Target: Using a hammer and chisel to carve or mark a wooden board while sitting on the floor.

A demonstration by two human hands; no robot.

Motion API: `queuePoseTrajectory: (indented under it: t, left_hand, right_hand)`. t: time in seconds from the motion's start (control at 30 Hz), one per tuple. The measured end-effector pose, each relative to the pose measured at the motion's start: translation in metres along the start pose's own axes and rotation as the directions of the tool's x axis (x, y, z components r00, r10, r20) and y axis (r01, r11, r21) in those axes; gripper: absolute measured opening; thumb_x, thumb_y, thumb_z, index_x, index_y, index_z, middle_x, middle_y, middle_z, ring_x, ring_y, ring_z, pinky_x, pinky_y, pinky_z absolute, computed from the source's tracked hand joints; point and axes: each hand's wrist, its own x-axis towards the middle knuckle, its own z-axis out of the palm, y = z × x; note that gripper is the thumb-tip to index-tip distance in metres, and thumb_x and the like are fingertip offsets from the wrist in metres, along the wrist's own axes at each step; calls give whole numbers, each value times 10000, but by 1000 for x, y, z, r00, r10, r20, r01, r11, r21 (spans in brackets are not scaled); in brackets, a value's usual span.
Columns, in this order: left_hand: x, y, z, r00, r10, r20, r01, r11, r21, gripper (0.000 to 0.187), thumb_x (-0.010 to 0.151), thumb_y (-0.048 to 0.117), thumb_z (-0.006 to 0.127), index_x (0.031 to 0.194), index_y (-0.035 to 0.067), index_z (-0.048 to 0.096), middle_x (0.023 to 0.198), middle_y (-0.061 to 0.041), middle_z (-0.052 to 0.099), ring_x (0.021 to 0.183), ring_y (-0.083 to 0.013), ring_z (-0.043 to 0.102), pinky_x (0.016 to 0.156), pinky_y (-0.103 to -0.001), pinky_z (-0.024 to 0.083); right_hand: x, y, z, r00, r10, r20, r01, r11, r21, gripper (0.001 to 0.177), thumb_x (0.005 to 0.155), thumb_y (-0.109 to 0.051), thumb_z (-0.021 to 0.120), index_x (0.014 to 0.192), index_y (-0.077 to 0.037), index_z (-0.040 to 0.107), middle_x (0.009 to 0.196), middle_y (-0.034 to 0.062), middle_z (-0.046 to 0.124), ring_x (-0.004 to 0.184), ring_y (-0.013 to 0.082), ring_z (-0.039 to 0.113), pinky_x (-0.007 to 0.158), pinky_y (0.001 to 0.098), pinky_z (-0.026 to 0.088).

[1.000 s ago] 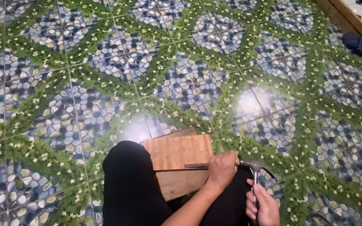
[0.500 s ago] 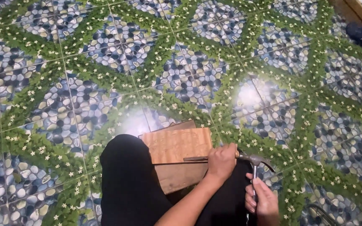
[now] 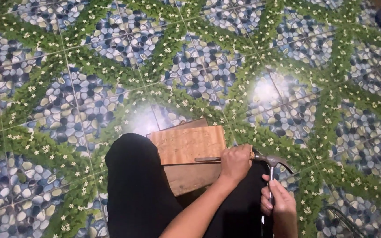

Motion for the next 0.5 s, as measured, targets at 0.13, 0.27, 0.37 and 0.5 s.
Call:
queuePoseTrajectory:
  t: [0.13,0.27,0.37,0.5]
  left_hand:
    - [1,0,-1,998,26,-51,-24,999,39,147,680,-11,593,702,133,569,561,-22,546,478,-222,573,397,-373,364]
    - [0,-1,1,1000,1,-3,0,1000,19,186,883,58,628,718,130,581,577,-31,572,507,-252,605,432,-405,420]
    - [0,0,-1,1000,9,-19,-8,1000,19,139,802,12,612,728,126,586,572,-32,564,501,-239,595,421,-387,409]
    - [5,3,-9,1000,7,-28,-7,1000,-7,234,949,31,634,726,96,614,545,-24,549,460,-206,574,395,-366,395]
  right_hand:
    - [-2,0,3,998,-14,-64,15,1000,9,376,1057,-229,485,1318,16,601,676,28,315,457,79,236,409,253,137]
    - [-5,-5,8,999,7,-42,-8,1000,-22,373,1054,-220,480,1309,24,601,649,22,305,449,79,231,405,254,133]
    - [-13,-15,19,993,48,-106,-53,998,-46,392,1049,-237,492,1323,18,608,660,11,304,477,77,228,436,258,127]
    - [-25,-30,32,985,109,-135,-120,989,-81,373,1055,-231,472,1316,-5,613,660,-4,280,492,72,197,446,255,106]
